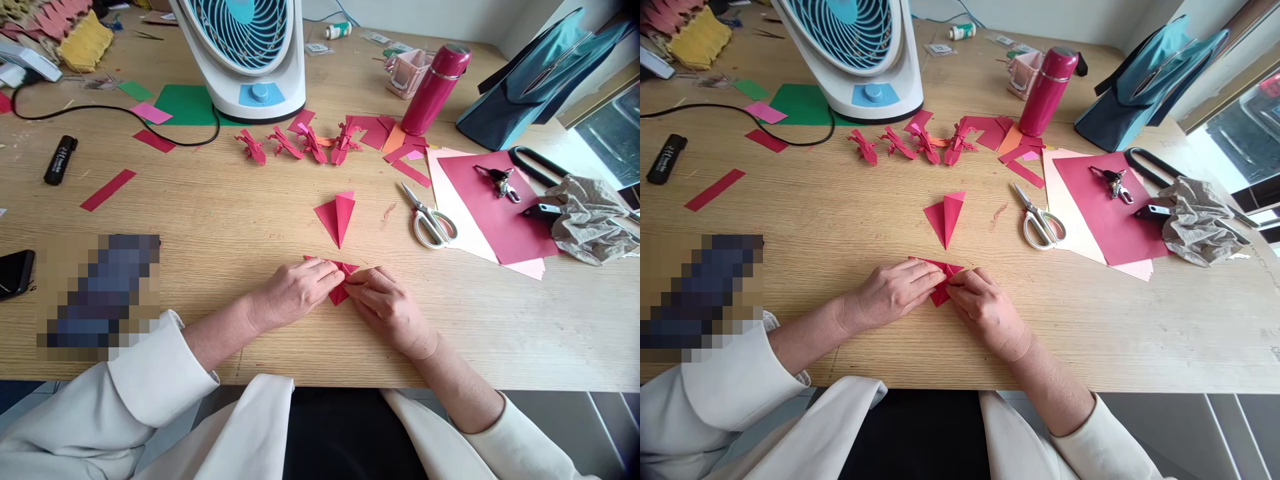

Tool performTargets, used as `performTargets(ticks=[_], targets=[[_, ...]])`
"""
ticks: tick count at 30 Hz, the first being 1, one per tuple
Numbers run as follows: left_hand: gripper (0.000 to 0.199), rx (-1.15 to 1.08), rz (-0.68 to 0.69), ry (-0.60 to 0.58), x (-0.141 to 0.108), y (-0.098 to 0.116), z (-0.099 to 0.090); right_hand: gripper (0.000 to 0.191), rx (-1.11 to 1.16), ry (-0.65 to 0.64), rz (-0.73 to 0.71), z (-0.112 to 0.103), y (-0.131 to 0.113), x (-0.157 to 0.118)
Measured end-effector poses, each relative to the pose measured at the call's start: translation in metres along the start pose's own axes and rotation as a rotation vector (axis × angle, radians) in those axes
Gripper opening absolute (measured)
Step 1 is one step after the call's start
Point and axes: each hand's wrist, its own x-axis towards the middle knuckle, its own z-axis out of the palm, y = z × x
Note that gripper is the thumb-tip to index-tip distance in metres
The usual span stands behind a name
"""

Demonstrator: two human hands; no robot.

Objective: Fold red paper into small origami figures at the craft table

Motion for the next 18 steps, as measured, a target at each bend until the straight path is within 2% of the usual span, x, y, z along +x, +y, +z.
performTargets(ticks=[3,18], targets=[[0.031,0.008,0.002,-0.002,0.0002,0.0003,-0.0009,0.025,0.000,0.004,0.001,0.0004,0.0003,0.0005],[0.038,0.181,-0.009,-0.059,0.0021,0.0054,-0.0031,0.024,-0.005,0.010,0.037,0.0017,-0.0010,-0.0001]])
